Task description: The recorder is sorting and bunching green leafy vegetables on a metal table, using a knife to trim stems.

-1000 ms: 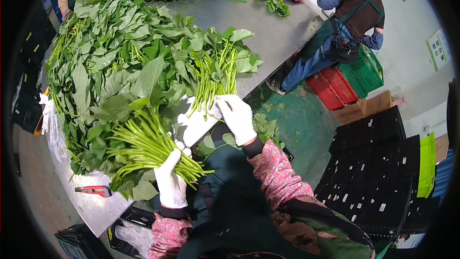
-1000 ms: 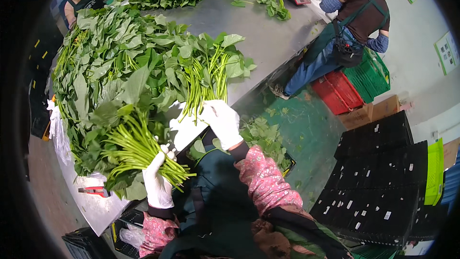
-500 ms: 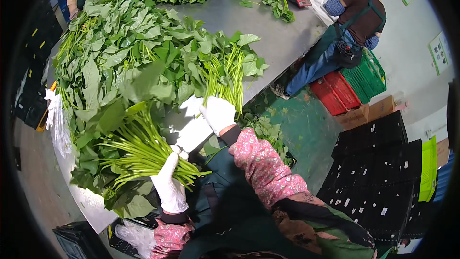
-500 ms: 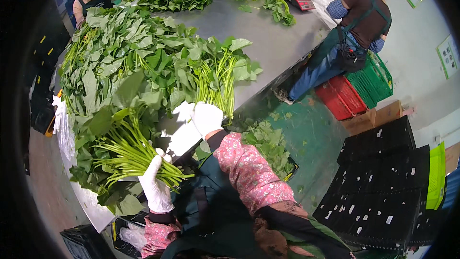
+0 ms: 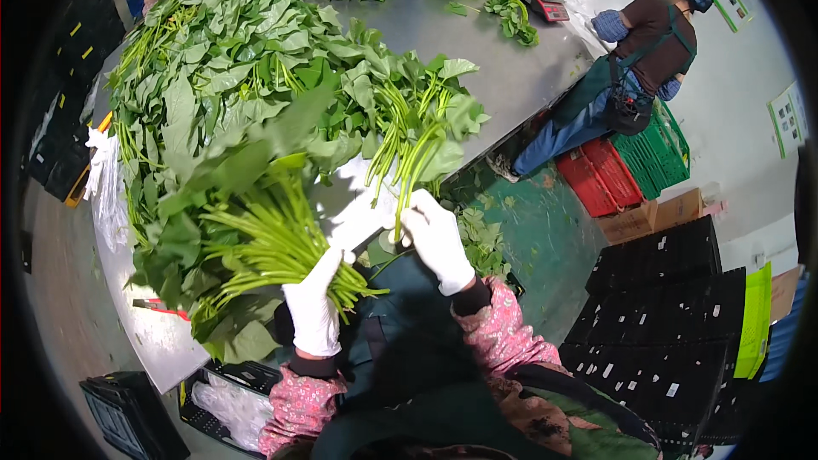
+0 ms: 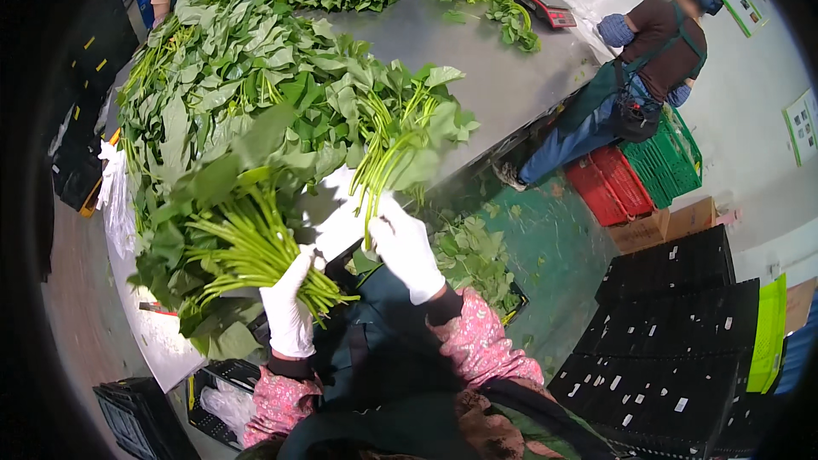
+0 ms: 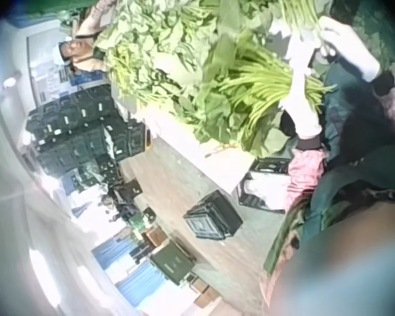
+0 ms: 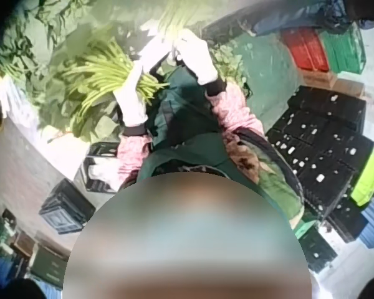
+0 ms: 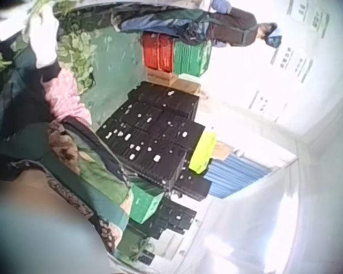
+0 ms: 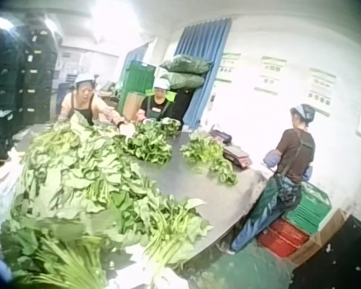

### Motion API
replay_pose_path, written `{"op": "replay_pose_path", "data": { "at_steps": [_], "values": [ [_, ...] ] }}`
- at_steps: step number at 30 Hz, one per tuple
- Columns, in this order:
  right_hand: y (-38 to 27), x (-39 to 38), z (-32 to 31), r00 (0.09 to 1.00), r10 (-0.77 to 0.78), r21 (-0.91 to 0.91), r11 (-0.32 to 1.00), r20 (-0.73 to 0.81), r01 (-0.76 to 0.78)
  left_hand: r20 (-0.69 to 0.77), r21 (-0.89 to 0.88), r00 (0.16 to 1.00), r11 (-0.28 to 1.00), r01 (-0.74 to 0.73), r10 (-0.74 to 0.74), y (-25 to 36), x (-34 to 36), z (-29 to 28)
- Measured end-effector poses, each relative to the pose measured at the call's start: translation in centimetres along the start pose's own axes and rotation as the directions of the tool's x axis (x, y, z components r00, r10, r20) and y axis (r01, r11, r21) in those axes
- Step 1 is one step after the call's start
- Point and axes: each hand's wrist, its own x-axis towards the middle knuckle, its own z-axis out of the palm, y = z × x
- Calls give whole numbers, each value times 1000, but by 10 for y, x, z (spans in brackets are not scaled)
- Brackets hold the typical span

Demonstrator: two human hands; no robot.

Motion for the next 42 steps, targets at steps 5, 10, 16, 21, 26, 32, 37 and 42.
{"op": "replay_pose_path", "data": {
  "at_steps": [5, 10, 16, 21, 26, 32, 37, 42],
  "values": [
    [2, -28, 10, 825, -502, -350, 748, 258, 564, 80, -11, 982, 985, 172, -171, -9, 3, 8],
    [-2, -31, 0, 656, -593, -611, 319, 467, 724, 115, -44, 973, 977, 207, -201, -13, -4, 4],
    [6, -34, 9, 680, -675, -486, 509, 287, 710, 44, -128, 987, 979, 157, -153, -12, -10, 16],
    [6, -51, 27, 894, -427, -292, 880, -139, 375, 48, -124, 992, 984, 124, -119, -13, -14, 21],
    [-3, -55, 26, 935, -137, 174, 964, -326, 202, 144, -72, 988, 996, 59, -48, 4, -19, 36],
    [18, -12, -30, 913, 1, 528, 816, -407, 235, 3, -260, 999, 964, -52, 54, 24, 11, 7],
    [53, 48, -6, 979, 79, -282, 951, -186, -130, 98, -314, 988, 938, 146, -121, 10, 25, -14],
    [86, 91, 13, 953, -204, -858, 506, -222, -92, 144, -258, 958, 926, 277, -246, 2, 21, -23]
  ]
}}
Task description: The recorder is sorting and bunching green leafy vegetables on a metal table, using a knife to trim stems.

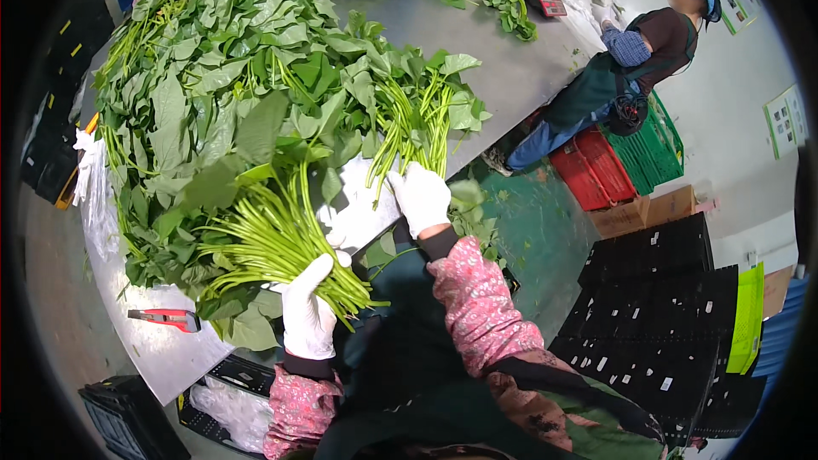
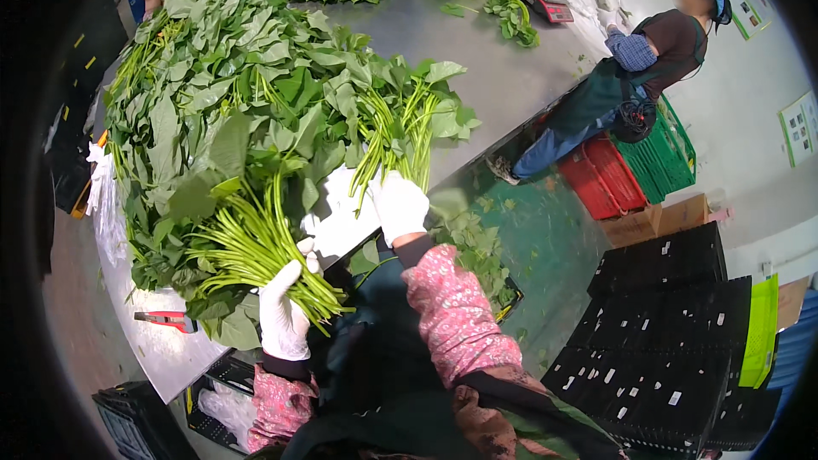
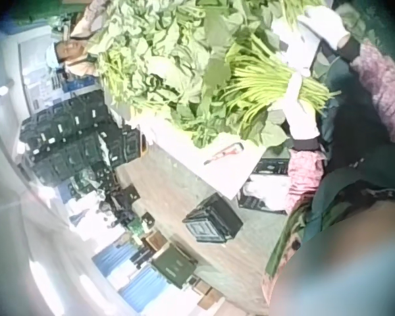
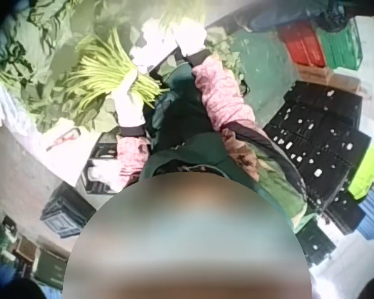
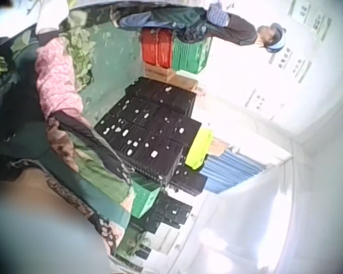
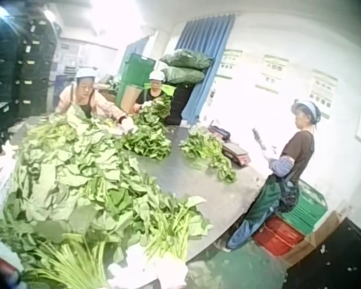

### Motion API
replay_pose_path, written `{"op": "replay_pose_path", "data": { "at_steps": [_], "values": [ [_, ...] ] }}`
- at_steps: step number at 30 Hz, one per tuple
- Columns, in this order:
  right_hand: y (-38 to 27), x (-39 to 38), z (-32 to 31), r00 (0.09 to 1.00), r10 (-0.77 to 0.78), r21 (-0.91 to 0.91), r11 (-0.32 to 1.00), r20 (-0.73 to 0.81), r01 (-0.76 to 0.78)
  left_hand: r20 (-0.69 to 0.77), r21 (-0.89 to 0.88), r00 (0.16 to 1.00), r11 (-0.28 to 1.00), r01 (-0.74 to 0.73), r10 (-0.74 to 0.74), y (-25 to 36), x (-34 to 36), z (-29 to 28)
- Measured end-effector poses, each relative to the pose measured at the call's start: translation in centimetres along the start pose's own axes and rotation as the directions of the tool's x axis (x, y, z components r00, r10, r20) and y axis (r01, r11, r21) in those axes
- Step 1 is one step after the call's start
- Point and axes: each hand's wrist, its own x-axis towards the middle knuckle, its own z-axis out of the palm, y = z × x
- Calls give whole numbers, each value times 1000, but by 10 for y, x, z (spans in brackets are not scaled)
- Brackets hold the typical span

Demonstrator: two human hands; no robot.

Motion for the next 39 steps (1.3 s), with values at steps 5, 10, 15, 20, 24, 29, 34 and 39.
{"op": "replay_pose_path", "data": {
  "at_steps": [5, 10, 15, 20, 24, 29, 34, 39],
  "values": [
    [7, -7, 2, 988, 108, 646, 748, 110, -153, 7, -38, 1000, 999, 21, -21, 4, -4, 3],
    [-19, -36, -70, 969, 150, 953, 201, 197, -225, -47, -1, 993, 994, -108, 107, -3, -5, 12],
    [-26, -61, -93, 930, -138, 928, -106, 341, -356, -60, 63, 982, 983, -175, 179, -9, -5, 24],
    [-36, -91, -110, 799, -335, 864, 123, 499, -488, -67, 149, 968, 962, -230, 241, -16, -1, 23],
    [-44, -100, -121, 879, -278, 818, 544, 386, -187, -71, 163, 979, 971, -177, 190, -18, -8, 25],
    [-46, -105, -128, 915, -308, 791, 612, 261, -19, -58, 189, 986, 971, -144, 157, -15, -15, 27],
    [-44, -121, -112, 943, -111, 939, 187, 313, -289, -90, 130, 976, 974, -185, 197, -18, -18, 33],
    [-6, -102, -121, 986, 164, 1000, -10, -14, 16, -135, -34, 944, 951, -309, 302, 9, -17, 25]
  ]
}}
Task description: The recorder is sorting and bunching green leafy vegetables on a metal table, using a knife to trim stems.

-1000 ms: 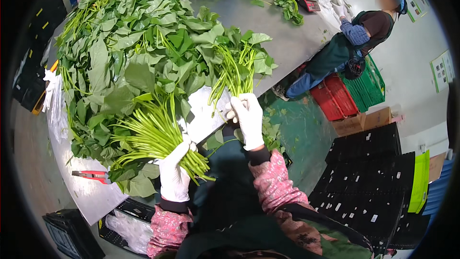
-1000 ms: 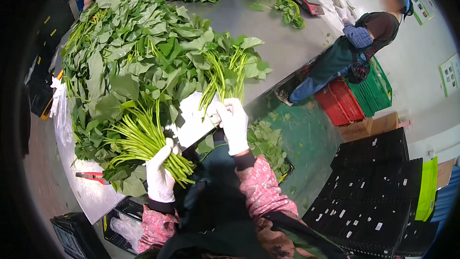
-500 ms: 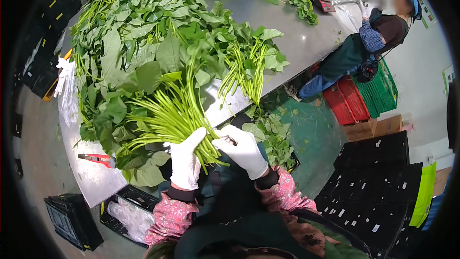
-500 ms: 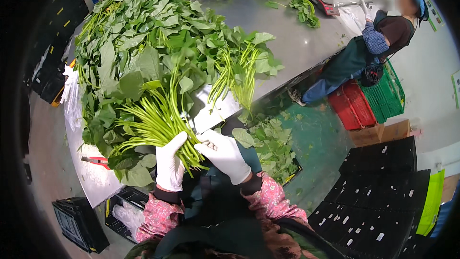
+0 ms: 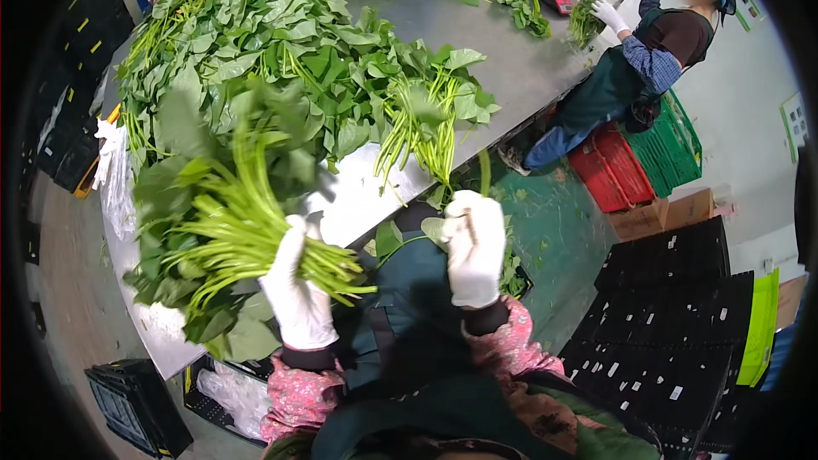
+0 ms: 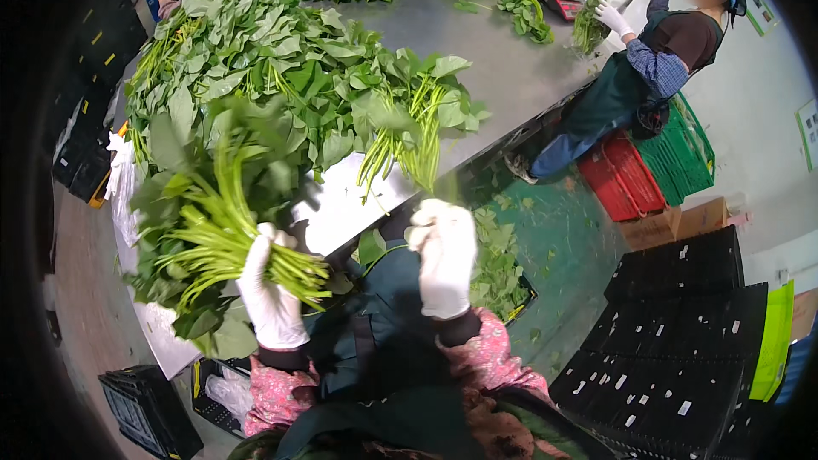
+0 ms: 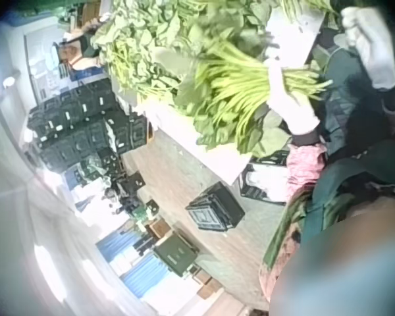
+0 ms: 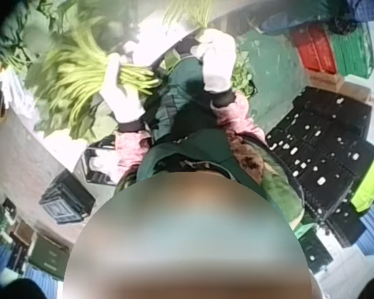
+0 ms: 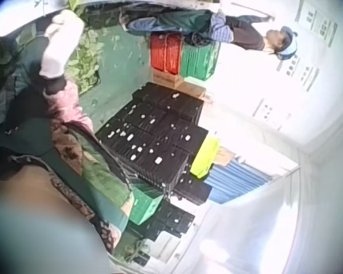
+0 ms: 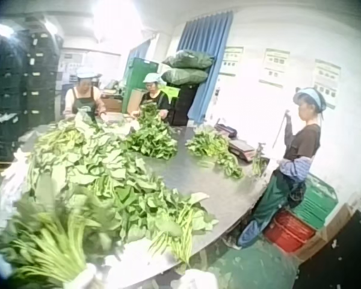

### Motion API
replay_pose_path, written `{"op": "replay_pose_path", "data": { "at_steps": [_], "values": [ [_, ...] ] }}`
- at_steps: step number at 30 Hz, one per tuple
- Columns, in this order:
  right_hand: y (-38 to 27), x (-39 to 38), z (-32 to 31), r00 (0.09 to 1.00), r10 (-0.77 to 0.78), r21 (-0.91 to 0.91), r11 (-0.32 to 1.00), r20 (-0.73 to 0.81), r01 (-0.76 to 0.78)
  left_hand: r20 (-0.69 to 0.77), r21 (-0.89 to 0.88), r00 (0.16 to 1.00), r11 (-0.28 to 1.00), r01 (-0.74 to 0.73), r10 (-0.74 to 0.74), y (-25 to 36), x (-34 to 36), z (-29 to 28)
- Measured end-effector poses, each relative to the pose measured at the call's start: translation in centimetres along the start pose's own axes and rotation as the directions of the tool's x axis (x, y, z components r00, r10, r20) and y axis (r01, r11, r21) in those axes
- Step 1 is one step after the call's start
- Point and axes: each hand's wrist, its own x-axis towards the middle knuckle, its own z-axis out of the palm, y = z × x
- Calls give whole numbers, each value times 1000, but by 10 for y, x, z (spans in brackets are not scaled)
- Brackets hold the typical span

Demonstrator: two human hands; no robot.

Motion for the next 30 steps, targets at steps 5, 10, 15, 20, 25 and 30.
{"op": "replay_pose_path", "data": {
  "at_steps": [5, 10, 15, 20, 25, 30],
  "values": [
    [8, 2, -9, 980, 135, -125, 985, 145, -117, 43, 145, 986, 976, -165, 160, 23, -6, 4],
    [75, 45, 7, 958, 232, -704, 709, 166, -49, -22, 142, 994, 984, -104, 108, 6, 4, -8],
    [122, 89, 23, 968, 119, -964, 173, 222, 200, -24, 207, 997, 976, -67, 73, -10, 7, -15],
    [102, 96, 21, 922, 299, -723, 690, 247, -29, -59, 247, 994, 966, -74, 91, -14, 15, -26],
    [-12, 66, 61, 909, 314, -365, 909, 274, -204, -56, 233, 996, 971, -53, 68, -17, 13, -24],
    [8, 53, 46, 845, 400, -172, 916, 355, -361, -5, 208, 999, 977, -38, 40, -14, 10, -15]
  ]
}}
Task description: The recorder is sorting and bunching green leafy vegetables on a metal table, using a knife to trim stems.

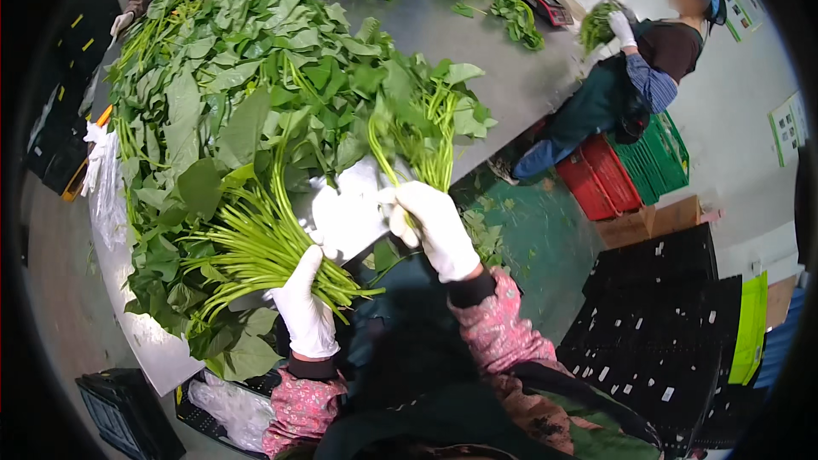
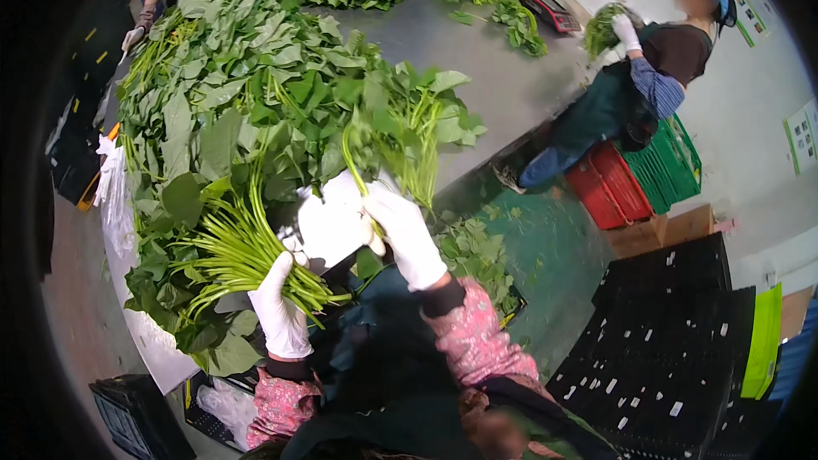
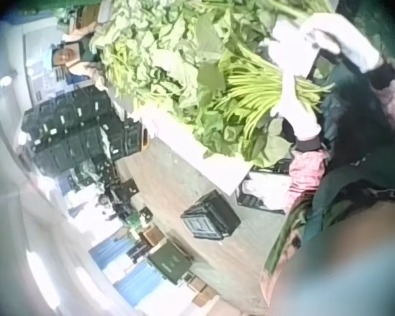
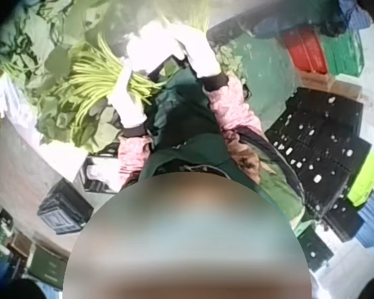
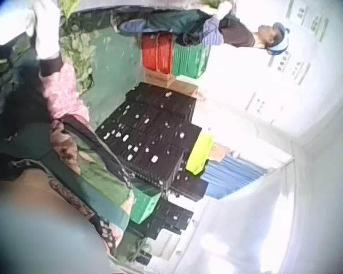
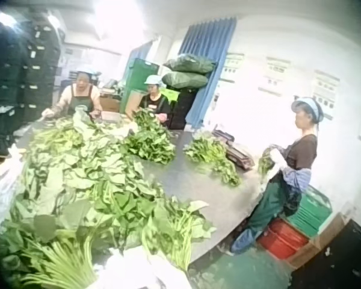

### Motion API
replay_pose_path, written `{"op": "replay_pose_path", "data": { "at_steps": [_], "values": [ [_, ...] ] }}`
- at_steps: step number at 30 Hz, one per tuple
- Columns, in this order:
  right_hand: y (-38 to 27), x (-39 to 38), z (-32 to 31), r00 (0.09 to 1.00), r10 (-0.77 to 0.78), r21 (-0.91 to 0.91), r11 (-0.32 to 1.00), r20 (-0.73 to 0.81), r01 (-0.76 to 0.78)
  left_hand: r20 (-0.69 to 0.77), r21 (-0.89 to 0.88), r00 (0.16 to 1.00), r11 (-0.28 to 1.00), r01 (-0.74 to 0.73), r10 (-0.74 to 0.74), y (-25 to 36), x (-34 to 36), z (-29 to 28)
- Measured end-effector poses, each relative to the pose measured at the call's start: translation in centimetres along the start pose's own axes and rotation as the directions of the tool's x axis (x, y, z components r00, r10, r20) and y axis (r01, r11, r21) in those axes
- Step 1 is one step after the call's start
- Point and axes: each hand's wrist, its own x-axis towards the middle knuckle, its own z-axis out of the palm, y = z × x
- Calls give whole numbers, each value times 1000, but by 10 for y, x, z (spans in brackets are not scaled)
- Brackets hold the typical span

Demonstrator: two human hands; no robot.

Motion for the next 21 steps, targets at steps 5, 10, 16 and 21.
{"op": "replay_pose_path", "data": {
  "at_steps": [5, 10, 16, 21],
  "values": [
    [8, -25, 3, 988, 97, 120, 987, 124, -112, -1, -18, 999, 998, 53, -53, 5, -4, -2],
    [12, -39, 4, 1000, -14, 15, 1000, 16, 13, 12, -49, 1000, 998, 29, -29, 4, -4, 0],
    [5, -52, -39, 858, -268, -56, 961, -438, 272, 5, -16, 1000, 1000, 18, -18, 1, -4, -2],
    [27, -52, -83, 858, 63, 612, 728, -510, 310, -13, 25, 1000, 1000, 2, -2, 2, -6, 1]
  ]
}}
